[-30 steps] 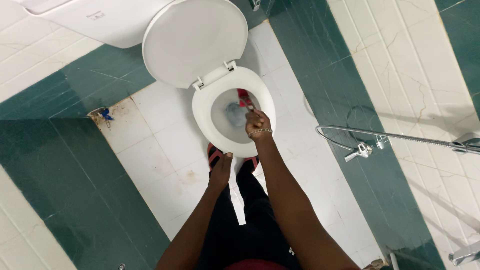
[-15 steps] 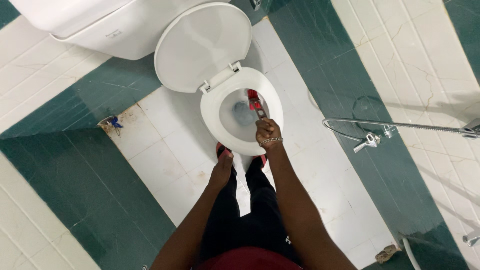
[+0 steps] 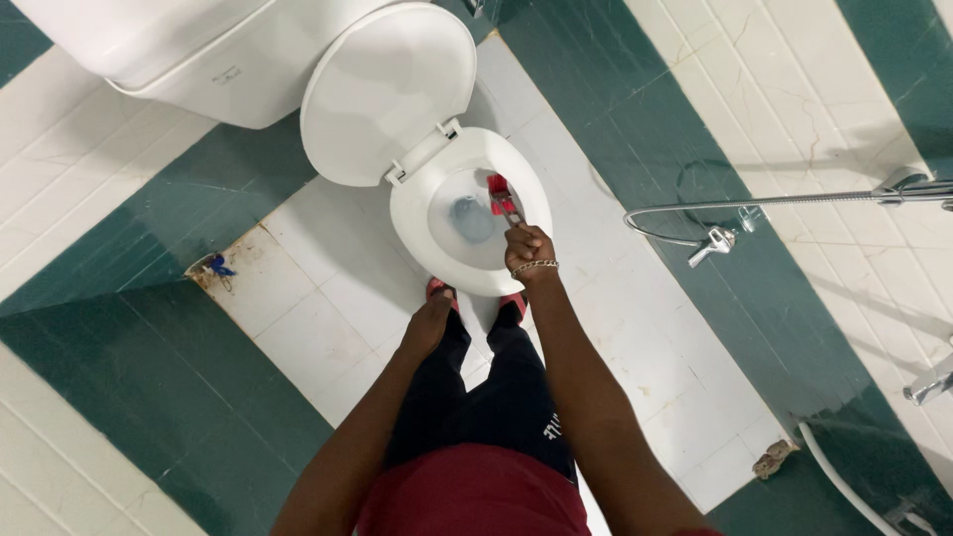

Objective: The person scrubs the inside of a toilet bowl using a red-bristled toilet brush and then wipes the outside of the brush handle with a cloth.

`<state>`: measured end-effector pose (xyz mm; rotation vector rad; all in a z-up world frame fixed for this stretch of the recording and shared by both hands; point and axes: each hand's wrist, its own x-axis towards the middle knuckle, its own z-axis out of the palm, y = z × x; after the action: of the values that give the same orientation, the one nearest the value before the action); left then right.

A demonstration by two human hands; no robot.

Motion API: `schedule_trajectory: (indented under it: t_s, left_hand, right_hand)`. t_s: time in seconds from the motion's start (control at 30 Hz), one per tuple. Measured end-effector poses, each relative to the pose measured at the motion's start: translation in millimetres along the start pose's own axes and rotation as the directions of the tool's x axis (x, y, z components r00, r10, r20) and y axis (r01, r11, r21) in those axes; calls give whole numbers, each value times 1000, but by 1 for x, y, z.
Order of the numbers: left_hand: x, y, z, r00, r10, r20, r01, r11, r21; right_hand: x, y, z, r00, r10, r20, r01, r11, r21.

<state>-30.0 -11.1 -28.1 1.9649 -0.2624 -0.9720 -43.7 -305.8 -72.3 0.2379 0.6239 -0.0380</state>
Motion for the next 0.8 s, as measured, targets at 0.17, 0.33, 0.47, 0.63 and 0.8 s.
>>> schedule_trajectory:
  t_s: [0.17,0.33,0.47,0.63,0.8]
  left_hand:
    - [7,7,-16,990,-127,59,134,981,-138]
    - [24,-21,-29,989,-144,32,146,935,-322]
    - [24,-30,-19,989,-135,61,148,908,-392]
    - [17,-10,5,986,-112,124,144,945,-294]
    - [5,25,-2,978,-129,166,162,966,-202]
  right_hand:
    - [10,76,7,998,16,-56,-25,986,-167]
    - [-17,117,-11,844,109,-525,-508,480,-716]
    - [-52,78,-28,841,-186,-507,-534,-428,-729]
    - [-79,30,12,812,-421,-404,-520,-836,-176]
    - [-42,4,53,806,-546,-227,-555,-832,30]
